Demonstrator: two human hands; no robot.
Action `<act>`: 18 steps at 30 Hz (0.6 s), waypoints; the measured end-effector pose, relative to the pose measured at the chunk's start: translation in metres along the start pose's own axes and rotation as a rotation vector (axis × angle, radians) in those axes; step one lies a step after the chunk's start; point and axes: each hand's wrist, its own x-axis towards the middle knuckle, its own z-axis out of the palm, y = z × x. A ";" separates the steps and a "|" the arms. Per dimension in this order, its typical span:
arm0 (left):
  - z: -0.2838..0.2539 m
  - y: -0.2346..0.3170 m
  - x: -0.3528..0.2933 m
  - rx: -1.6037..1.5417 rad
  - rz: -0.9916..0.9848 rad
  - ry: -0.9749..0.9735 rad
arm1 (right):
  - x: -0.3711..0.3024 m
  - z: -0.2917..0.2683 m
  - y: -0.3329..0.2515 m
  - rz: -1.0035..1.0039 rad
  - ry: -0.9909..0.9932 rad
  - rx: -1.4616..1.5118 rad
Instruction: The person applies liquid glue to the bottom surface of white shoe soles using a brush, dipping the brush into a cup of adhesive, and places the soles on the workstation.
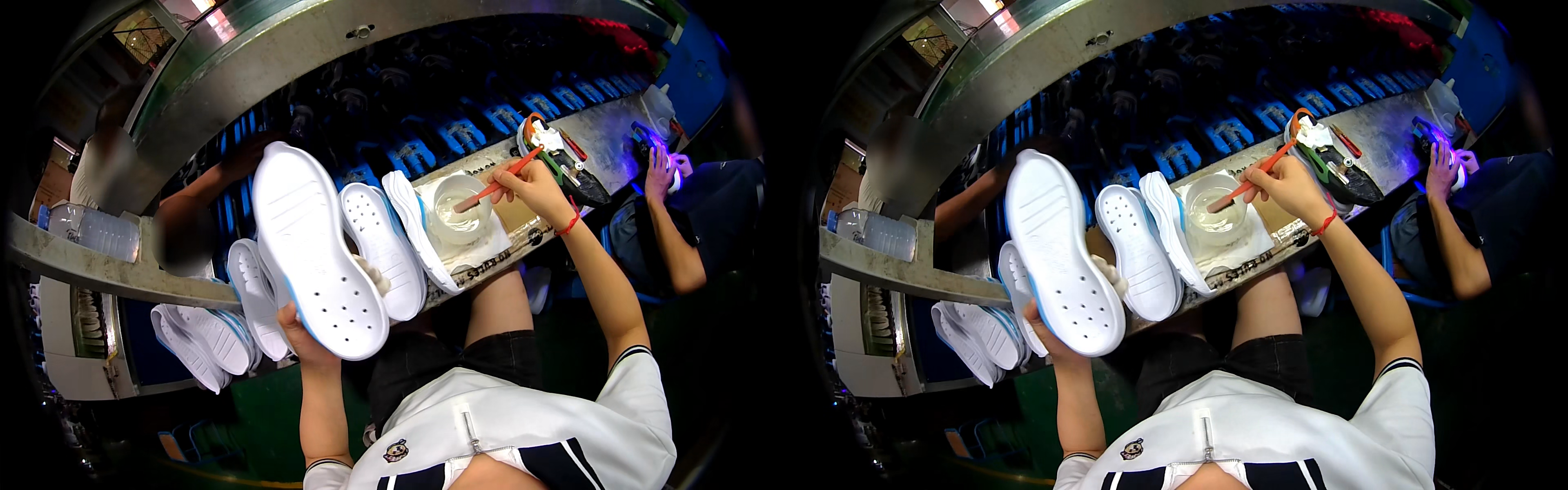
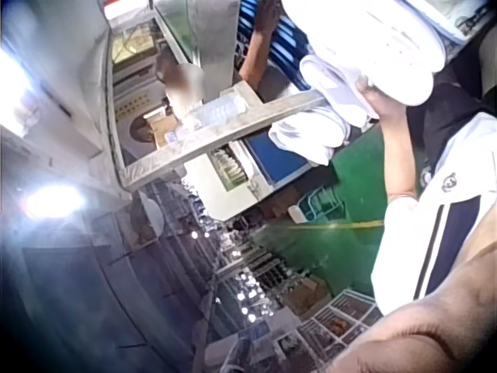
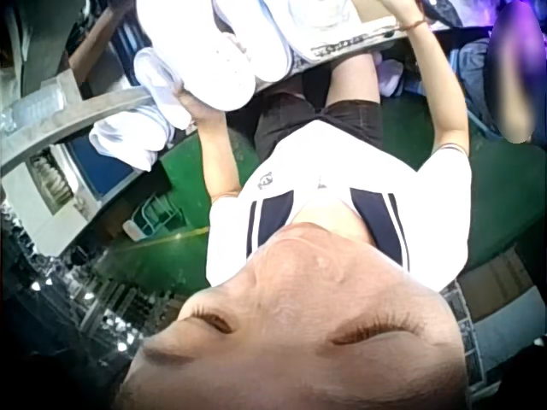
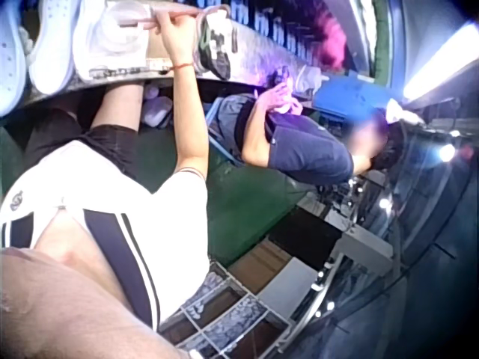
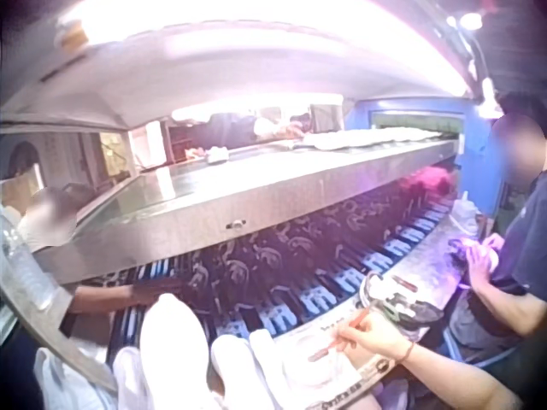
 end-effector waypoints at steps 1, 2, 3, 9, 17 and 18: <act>-0.005 -0.002 -0.002 -0.008 -0.082 -0.034 | -0.001 -0.003 0.001 0.023 -0.014 -0.010; -0.003 -0.003 -0.004 -0.018 -0.161 -0.066 | 0.000 -0.002 -0.001 0.045 -0.032 -0.020; 0.001 -0.004 -0.006 -0.032 -0.226 -0.099 | -0.002 -0.002 -0.006 -0.003 -0.047 0.118; 0.014 -0.009 -0.012 -0.097 -0.496 -0.247 | -0.003 0.037 -0.049 -0.266 -0.180 0.203; 0.013 -0.017 -0.014 -0.348 -0.698 -0.309 | 0.010 0.074 -0.088 -0.558 -0.446 -0.094; 0.015 -0.018 -0.011 -0.398 -0.730 -0.332 | 0.007 0.081 -0.090 -0.633 -0.519 -0.098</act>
